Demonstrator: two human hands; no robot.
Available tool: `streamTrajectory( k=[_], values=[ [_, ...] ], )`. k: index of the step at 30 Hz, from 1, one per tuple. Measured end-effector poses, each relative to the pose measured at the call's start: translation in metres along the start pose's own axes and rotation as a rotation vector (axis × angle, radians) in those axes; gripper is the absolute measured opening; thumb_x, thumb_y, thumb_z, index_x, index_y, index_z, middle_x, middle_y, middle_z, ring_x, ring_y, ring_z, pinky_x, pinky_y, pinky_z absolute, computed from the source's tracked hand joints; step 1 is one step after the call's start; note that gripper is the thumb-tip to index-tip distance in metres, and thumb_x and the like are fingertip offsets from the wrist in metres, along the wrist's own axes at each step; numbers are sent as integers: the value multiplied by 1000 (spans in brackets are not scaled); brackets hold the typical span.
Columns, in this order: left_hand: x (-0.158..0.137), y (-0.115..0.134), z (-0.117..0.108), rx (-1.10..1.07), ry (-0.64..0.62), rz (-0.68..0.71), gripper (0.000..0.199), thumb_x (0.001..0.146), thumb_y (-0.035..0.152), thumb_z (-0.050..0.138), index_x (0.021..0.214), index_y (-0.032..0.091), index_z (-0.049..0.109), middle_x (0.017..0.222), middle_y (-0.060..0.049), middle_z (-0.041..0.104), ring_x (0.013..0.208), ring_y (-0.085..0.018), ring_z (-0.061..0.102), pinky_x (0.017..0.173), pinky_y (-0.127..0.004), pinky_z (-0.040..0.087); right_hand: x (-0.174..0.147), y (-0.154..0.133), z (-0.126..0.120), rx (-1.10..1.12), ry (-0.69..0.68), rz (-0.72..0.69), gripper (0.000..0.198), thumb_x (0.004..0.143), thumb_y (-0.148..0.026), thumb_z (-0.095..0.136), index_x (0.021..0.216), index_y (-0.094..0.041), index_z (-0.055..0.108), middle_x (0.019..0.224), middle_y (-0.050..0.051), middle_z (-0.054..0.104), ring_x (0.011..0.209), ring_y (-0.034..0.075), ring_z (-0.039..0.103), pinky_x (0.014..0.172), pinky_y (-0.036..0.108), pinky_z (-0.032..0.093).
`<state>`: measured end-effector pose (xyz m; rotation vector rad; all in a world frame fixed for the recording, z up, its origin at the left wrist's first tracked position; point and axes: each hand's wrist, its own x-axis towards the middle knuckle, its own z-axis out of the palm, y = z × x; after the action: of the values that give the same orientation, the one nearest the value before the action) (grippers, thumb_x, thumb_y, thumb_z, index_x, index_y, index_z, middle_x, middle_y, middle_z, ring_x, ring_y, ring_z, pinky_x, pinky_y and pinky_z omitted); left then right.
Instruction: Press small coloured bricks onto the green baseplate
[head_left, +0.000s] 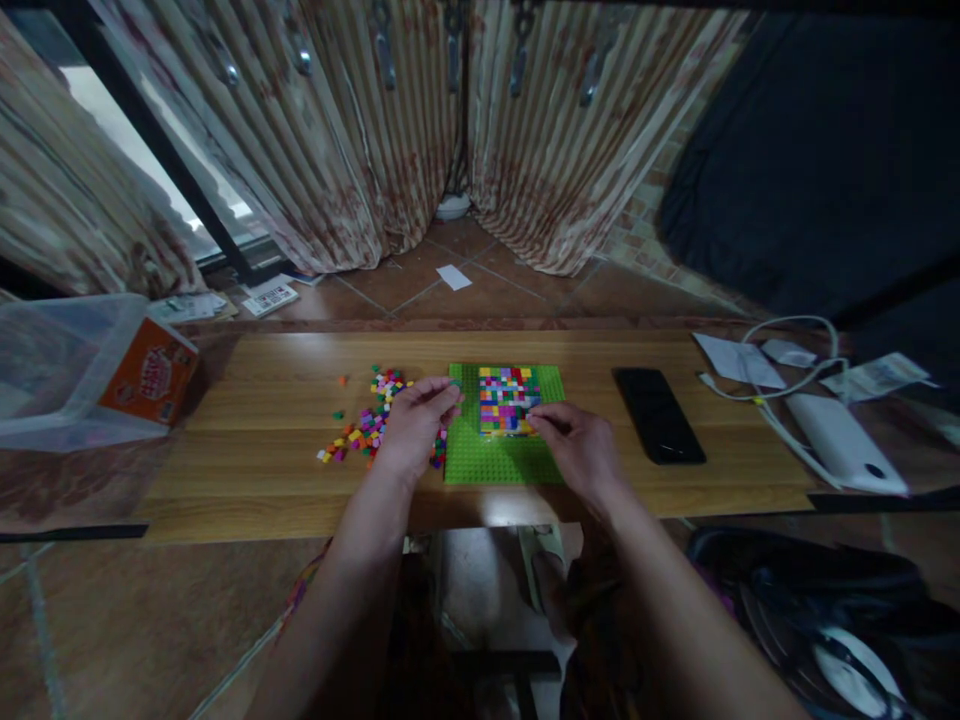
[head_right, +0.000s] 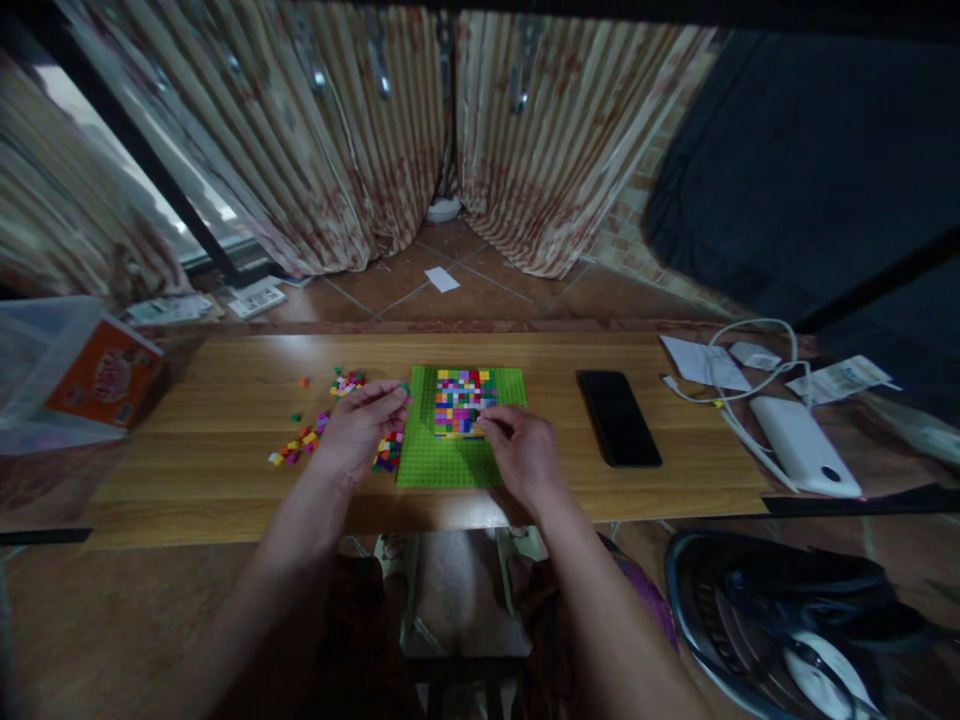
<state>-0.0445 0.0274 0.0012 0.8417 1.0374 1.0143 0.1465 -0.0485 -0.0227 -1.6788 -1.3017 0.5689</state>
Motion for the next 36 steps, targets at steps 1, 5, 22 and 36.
streamTrajectory(
  k=[1, 5, 22, 36],
  values=[
    [0, 0, 0, 4, -4, -2, 29, 58, 31, 83, 75, 14, 66, 67, 0, 64, 53, -7, 53, 48, -19, 36, -1, 0, 1, -54, -15, -23, 16, 81, -33, 62, 79, -23, 73, 84, 3, 74, 77, 19, 66, 75, 32, 49],
    [-3, -2, 3, 24, -45, -12, 30, 58, 32, 83, 75, 14, 67, 65, 0, 64, 53, -7, 52, 49, -19, 36, -1, -3, 7, -225, -54, -101, 18, 85, -29, 57, 82, -23, 73, 85, 3, 74, 78, 19, 67, 74, 32, 49],
    [-4, -4, 4, 24, -35, -1, 23, 61, 27, 80, 75, 14, 68, 67, -1, 66, 54, -7, 54, 52, -20, 39, 0, -3, 12, -55, 18, 44, 19, 78, -30, 64, 89, -19, 74, 89, 7, 76, 80, 22, 71, 76, 36, 54],
    [-3, -7, 5, 80, -64, 11, 17, 64, 26, 75, 73, 15, 66, 61, 3, 61, 53, -7, 51, 53, -20, 39, 7, 10, 21, 127, 65, 154, 20, 69, -30, 70, 85, -17, 71, 83, 7, 75, 76, 21, 69, 76, 36, 53]
  ],
)
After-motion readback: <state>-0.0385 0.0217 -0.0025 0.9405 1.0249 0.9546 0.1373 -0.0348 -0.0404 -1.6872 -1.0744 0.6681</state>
